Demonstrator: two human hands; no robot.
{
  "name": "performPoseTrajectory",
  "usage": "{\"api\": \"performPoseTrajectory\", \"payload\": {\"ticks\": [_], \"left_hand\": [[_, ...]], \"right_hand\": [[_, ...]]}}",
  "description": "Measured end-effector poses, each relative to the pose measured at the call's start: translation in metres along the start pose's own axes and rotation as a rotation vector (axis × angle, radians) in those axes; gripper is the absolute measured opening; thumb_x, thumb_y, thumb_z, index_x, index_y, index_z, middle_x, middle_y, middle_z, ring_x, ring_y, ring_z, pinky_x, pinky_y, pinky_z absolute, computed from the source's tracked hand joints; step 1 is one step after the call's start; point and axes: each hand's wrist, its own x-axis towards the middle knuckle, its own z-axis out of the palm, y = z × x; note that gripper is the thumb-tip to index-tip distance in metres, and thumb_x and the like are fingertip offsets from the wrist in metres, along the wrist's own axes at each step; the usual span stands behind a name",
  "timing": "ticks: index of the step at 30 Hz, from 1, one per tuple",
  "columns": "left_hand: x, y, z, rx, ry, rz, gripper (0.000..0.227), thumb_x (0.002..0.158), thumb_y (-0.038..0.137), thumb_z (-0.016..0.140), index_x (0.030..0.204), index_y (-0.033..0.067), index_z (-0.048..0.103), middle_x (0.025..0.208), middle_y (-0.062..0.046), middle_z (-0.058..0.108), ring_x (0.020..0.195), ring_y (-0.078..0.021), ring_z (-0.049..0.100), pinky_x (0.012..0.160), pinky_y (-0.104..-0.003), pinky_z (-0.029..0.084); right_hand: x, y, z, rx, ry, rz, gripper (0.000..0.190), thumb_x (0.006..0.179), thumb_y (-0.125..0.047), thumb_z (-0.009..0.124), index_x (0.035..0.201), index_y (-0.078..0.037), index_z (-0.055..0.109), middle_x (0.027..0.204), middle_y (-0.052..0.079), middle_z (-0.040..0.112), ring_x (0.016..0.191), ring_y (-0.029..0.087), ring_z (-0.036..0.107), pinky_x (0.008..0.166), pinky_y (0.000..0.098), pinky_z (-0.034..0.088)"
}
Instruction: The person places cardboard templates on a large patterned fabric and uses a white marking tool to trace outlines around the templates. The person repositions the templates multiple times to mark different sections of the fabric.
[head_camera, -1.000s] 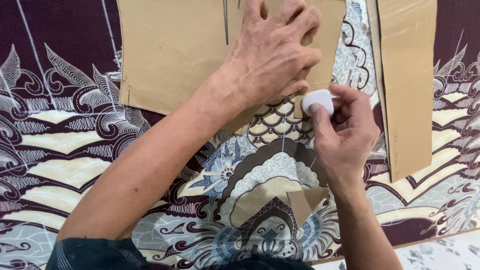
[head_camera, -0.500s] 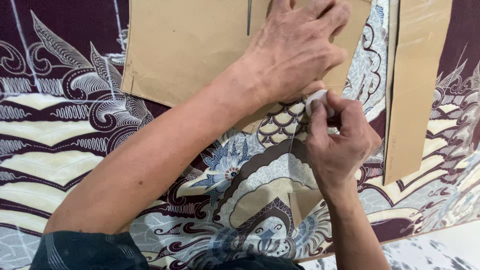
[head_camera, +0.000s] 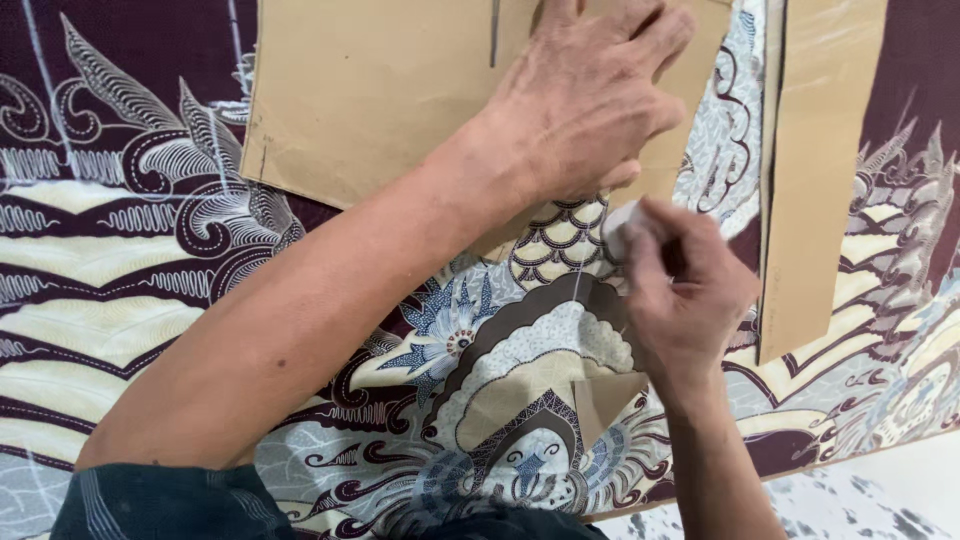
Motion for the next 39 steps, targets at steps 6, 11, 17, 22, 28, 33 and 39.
{"api": "performPoseTrajectory", "payload": {"ticks": [6,11,17,22,28,33,39], "left_hand": [[-0.002,0.005,-0.007,0.061,-0.088,-0.027,0.038,0.06,0.046,0.089,0.089,0.023,0.078,0.14,-0.012,0.052,0.137,-0.0295,0.035,0.1,-0.069,0.028],[-0.004,0.007,-0.006,0.017,-0.053,-0.021,0.039,0.063,0.04,0.088,0.096,0.0216,0.079,0.141,-0.012,0.051,0.139,-0.0313,0.034,0.1,-0.068,0.029],[-0.008,0.006,-0.003,0.047,0.004,0.008,0.03,0.07,0.034,0.087,0.096,0.0226,0.078,0.15,-0.011,0.049,0.144,-0.0305,0.033,0.105,-0.066,0.029],[-0.007,0.007,-0.005,0.043,-0.015,0.009,0.031,0.068,0.035,0.087,0.094,0.0225,0.078,0.152,-0.011,0.047,0.145,-0.0301,0.033,0.105,-0.068,0.028],[-0.008,0.008,-0.005,0.005,-0.105,-0.006,0.034,0.073,0.036,0.087,0.101,0.0193,0.076,0.154,-0.01,0.047,0.149,-0.0311,0.032,0.11,-0.066,0.027],[-0.004,0.008,-0.01,0.093,-0.06,0.02,0.036,0.067,0.043,0.087,0.094,0.0228,0.077,0.148,-0.011,0.048,0.143,-0.0314,0.034,0.105,-0.067,0.025],[-0.003,-0.005,-0.027,-0.05,-0.132,0.089,0.011,0.082,0.02,0.077,0.093,0.0159,0.076,0.144,-0.015,0.048,0.139,-0.0268,0.04,0.103,-0.066,0.025]], "right_hand": [[0.013,0.024,-0.026,-0.329,-0.146,-0.543,0.028,0.101,0.013,0.07,0.124,-0.003,0.068,0.105,0.009,0.073,0.096,0.018,0.069,0.084,0.0301,0.056],[0.012,0.039,-0.024,-0.381,-0.172,-0.656,0.029,0.092,0.014,0.072,0.115,-0.004,0.069,0.107,0.01,0.072,0.104,0.026,0.069,0.089,0.036,0.053],[0.019,0.041,-0.026,-0.369,-0.201,-0.731,0.034,0.082,0.013,0.073,0.112,-0.004,0.071,0.104,0.01,0.073,0.1,0.027,0.069,0.091,0.0409,0.049],[0.02,0.039,-0.032,-0.381,-0.164,-0.708,0.033,0.09,0.014,0.074,0.117,-0.006,0.072,0.109,0.008,0.073,0.1,0.023,0.068,0.09,0.0362,0.048],[0.019,0.051,-0.034,-0.356,-0.22,-0.719,0.032,0.082,0.011,0.074,0.111,-0.004,0.072,0.103,0.008,0.072,0.098,0.026,0.068,0.089,0.0391,0.047],[0.019,0.044,-0.048,-0.291,-0.178,-0.573,0.03,0.095,0.015,0.072,0.117,-0.006,0.071,0.101,0.006,0.07,0.093,0.018,0.067,0.084,0.0316,0.051],[0.031,0.031,-0.031,-0.195,-0.059,-0.517,0.028,0.101,0.014,0.072,0.124,-0.003,0.067,0.115,0.011,0.068,0.093,0.019,0.069,0.079,0.0297,0.056]]}}
